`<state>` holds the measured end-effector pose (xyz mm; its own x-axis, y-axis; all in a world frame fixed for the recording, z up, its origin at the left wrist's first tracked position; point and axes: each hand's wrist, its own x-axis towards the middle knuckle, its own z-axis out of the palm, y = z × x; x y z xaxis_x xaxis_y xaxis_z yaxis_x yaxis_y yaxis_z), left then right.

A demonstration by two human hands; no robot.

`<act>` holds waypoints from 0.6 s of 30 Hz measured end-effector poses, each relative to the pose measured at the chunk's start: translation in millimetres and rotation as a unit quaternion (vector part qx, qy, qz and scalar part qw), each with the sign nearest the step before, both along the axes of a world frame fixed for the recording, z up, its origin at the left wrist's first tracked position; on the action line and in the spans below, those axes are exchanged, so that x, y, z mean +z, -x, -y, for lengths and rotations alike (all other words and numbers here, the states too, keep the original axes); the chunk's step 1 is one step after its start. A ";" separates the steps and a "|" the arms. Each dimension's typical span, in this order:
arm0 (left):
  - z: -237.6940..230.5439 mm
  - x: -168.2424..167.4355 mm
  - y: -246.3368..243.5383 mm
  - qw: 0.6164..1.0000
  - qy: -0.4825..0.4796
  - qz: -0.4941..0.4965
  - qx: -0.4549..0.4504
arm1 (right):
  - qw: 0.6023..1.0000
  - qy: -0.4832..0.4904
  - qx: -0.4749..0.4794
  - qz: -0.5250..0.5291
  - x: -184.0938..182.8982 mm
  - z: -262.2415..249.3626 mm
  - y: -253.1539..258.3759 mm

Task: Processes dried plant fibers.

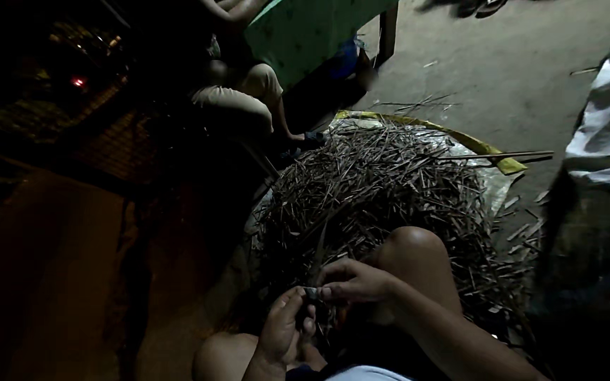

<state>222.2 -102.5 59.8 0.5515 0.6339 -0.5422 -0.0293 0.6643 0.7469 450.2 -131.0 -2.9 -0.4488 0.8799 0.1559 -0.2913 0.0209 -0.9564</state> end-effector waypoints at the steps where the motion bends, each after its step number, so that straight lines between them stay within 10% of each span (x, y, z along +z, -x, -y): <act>1: -0.3 0.1 0.1 1.000 0.001 0.008 -0.002 | 1.000 -0.009 -0.009 -0.002 0.1 -0.2 -0.9; 18: 1.4 12.2 4.9 0.978 -0.165 -0.119 -0.054 | 0.945 0.042 -0.314 -0.086 -7.6 -8.6 -34.5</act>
